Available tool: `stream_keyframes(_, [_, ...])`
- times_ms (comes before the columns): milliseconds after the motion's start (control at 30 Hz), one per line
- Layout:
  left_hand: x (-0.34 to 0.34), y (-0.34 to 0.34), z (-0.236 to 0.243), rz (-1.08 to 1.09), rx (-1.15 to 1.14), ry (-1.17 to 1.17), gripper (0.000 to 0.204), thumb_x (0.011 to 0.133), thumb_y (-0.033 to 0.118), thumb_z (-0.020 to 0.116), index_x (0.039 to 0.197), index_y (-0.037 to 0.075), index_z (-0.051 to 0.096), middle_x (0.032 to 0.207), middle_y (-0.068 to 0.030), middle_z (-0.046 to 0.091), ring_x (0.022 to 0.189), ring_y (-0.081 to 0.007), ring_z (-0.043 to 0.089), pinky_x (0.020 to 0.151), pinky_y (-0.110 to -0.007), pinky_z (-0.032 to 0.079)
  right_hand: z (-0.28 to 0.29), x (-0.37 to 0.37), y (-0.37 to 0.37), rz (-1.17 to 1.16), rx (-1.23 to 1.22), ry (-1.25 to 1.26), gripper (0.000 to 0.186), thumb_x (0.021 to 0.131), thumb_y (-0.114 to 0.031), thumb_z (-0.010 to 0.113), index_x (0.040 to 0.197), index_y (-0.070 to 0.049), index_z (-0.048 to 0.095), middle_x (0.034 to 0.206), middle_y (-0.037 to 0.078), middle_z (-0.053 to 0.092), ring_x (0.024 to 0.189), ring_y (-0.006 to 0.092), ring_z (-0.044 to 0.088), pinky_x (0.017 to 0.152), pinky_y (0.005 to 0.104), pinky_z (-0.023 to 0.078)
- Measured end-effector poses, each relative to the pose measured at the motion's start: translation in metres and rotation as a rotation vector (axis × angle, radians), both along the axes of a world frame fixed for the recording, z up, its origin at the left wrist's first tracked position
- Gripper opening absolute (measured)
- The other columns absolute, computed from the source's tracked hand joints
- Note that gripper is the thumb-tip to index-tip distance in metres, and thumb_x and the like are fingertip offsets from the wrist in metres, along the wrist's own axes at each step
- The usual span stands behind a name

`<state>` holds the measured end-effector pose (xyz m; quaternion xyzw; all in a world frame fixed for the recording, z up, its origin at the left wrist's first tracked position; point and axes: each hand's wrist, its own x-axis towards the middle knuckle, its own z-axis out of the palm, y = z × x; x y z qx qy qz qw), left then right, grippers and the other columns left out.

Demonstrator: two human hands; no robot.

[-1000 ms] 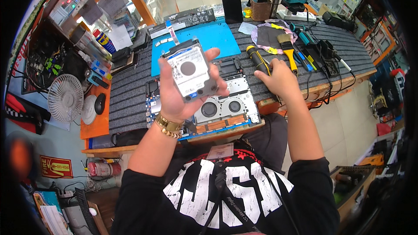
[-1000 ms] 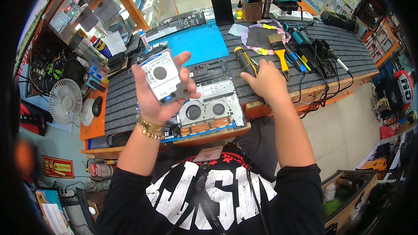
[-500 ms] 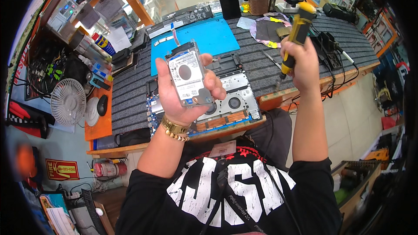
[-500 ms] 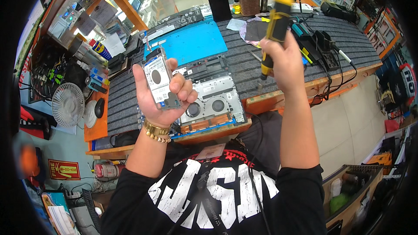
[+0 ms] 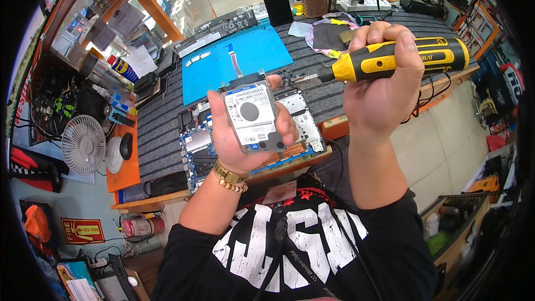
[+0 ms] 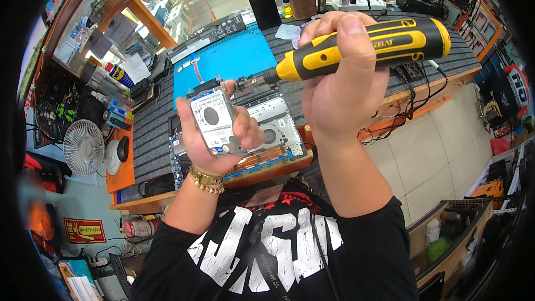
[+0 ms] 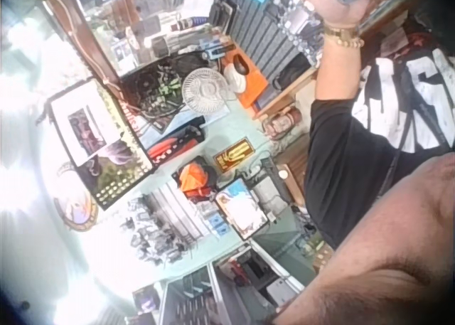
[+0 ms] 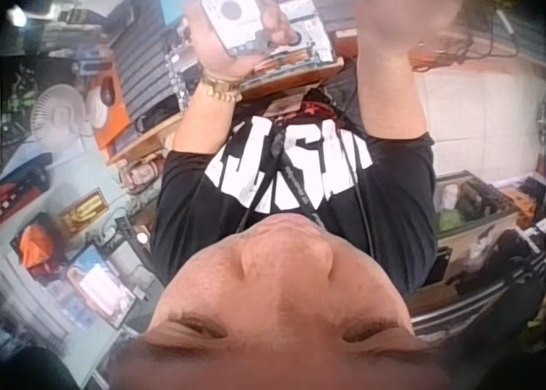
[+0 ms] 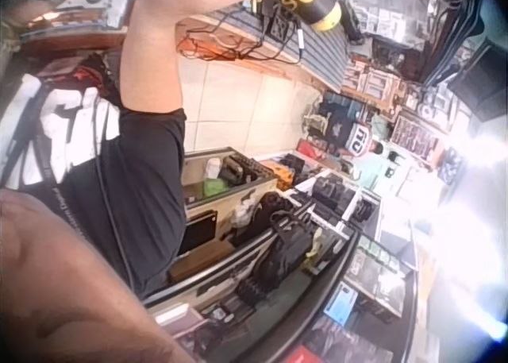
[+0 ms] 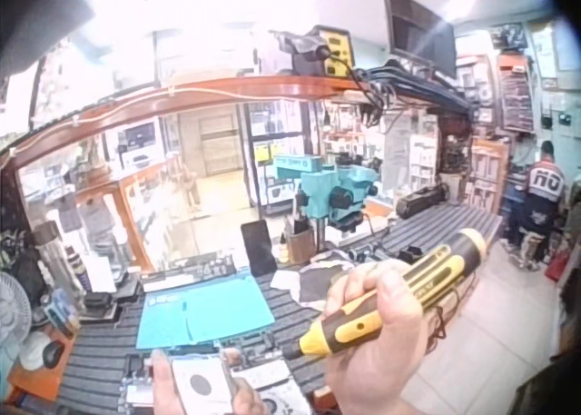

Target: The person repairs a laptop by disassembling the chassis, cleaning internal components with a brush, and using a screwdriver to remove and replace parts from the motherboard.

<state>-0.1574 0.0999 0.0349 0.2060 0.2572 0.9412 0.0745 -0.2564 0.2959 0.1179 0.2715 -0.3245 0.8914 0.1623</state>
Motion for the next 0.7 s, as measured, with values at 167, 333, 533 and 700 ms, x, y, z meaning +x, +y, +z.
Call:
stream_keyframes(167, [0.002,0.002,0.0,0.018,-0.012,0.009,0.103,0.106,0.098,0.026,0.175,0.024,0.047,0.103,-0.0164,0.075,0.087,-0.0322,0.069,0.081,-0.047,0.045,-0.002,0.002,-0.006,-0.004,-0.024,-0.009,0.033,0.112,-0.04,0.066,0.109,-0.007,0.063,0.104,0.008,0.058,0.097,0.0248,0.063,0.083,0.0371,0.059])
stream_keyframes(333, [0.002,0.002,-0.003,0.02,-0.025,0.029,0.101,0.105,0.099,0.025,0.174,0.028,0.05,0.105,-0.0158,0.074,0.088,-0.0307,0.066,0.081,-0.046,0.046,-0.005,0.001,-0.009,-0.026,-0.041,0.011,0.034,0.112,-0.042,0.066,0.11,-0.008,0.063,0.103,0.009,0.059,0.097,0.0246,0.064,0.084,0.037,0.057])
stream_keyframes(533, [0.001,0.009,-0.002,0.065,-0.041,0.011,0.102,0.105,0.098,0.026,0.175,0.027,0.047,0.101,-0.0158,0.073,0.085,-0.0301,0.064,0.081,-0.047,0.046,-0.01,0.0,-0.009,-0.028,-0.017,0.037,0.034,0.112,-0.042,0.064,0.113,-0.008,0.062,0.107,0.008,0.058,0.1,0.024,0.063,0.081,0.0395,0.06])
stream_keyframes(700, [0.005,0.013,0.006,0.091,-0.013,-0.045,0.101,0.107,0.097,0.028,0.178,0.026,0.041,0.099,-0.0165,0.073,0.083,-0.0316,0.065,0.08,-0.047,0.047,-0.015,0.0,-0.01,0.013,-0.026,0.066,0.031,0.112,-0.04,0.063,0.116,-0.009,0.061,0.108,0.008,0.058,0.101,0.0241,0.063,0.08,0.0406,0.062])
